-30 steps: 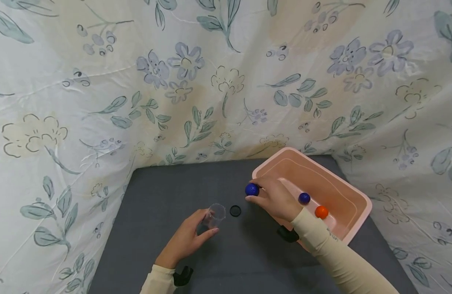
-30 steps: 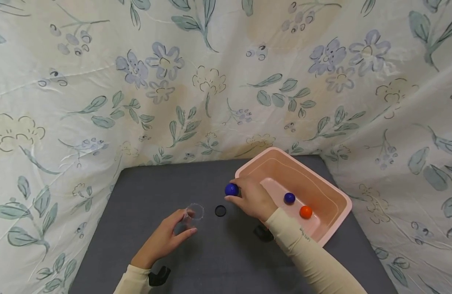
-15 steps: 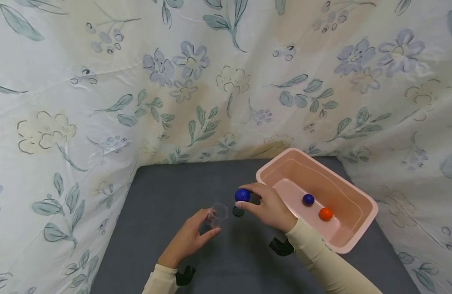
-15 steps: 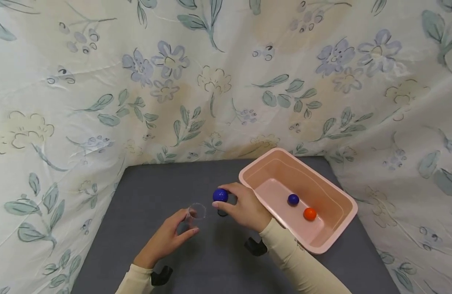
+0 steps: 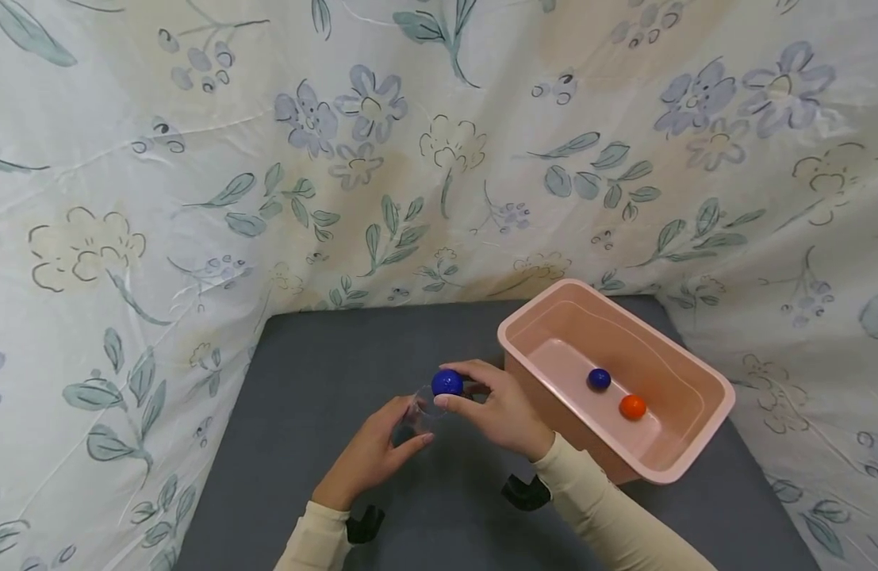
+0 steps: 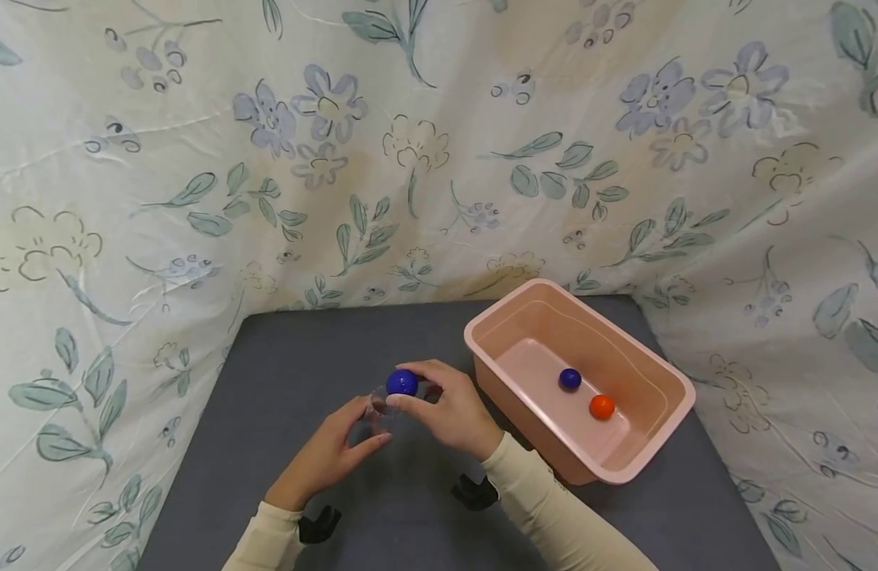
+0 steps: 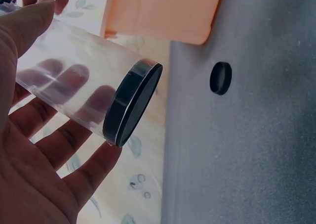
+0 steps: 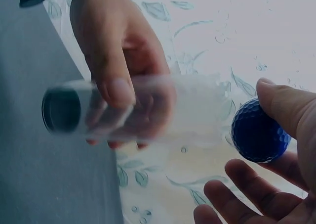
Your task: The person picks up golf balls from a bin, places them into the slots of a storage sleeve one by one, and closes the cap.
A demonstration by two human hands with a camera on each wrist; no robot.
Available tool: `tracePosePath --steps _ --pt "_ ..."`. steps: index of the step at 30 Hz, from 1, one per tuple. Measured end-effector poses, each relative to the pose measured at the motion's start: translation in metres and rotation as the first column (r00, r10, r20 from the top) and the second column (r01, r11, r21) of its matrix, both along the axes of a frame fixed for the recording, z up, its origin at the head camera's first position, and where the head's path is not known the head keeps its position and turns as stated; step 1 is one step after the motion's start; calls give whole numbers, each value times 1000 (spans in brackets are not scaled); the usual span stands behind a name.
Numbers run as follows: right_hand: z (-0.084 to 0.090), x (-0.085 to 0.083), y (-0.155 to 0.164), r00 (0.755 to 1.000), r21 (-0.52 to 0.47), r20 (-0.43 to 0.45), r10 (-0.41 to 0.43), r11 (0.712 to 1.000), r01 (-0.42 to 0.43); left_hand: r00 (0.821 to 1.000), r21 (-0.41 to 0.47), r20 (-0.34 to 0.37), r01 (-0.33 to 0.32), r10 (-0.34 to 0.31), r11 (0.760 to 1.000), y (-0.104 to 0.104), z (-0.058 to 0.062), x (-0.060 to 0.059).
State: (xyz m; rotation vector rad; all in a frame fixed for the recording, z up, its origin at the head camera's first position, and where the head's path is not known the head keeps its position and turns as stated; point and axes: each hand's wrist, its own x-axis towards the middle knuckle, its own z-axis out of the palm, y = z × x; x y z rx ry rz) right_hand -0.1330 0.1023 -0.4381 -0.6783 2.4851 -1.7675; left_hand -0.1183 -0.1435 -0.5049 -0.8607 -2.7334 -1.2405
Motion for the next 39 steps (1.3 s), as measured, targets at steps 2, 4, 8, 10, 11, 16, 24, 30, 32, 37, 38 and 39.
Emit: tracePosePath --steps 2,4,8,10,11,16,24,30,32,37,38,39 --pt "-2 2 -4 1000 -13 2 12 1000 -12 1000 10 -19 10 -10 1000 1 -1 0" --pt "-3 4 -7 1000 -19 9 23 1000 -23 999 20 -30 13 -12 1000 1 -2 1" --pt "-7 6 -10 999 2 19 30 1000 -30 1000 30 -24 7 -6 1000 2 0 2" --pt "-8 7 -11 999 13 14 34 999 -35 1000 30 -20 4 -4 1000 3 0 3" --pt "-9 7 -11 999 16 12 39 999 -39 1000 27 -22 3 -2 1000 3 1 3" --pt "-11 8 -10 997 2 19 79 997 -79 1000 15 -29 0 1 1000 5 4 4" --pt "-10 9 -8 994 11 53 98 995 -98 1000 19 -29 -1 2 1000 7 8 6" --pt "-7 3 4 995 65 47 90 994 -93 1000 21 -25 -4 5 1000 12 7 3" --pt "-5 0 9 996 74 29 79 994 -81 1000 21 -21 -14 15 1000 13 7 3" --pt "1 -11 24 999 103 2 41 994 -41 999 7 -7 -41 41 999 14 6 3" --pt "3 -13 27 999 111 8 33 993 -34 999 4 -2 -43 43 999 14 6 3" --pt "4 -15 31 1000 117 17 27 993 -28 999 0 -5 -46 46 999 15 6 3"
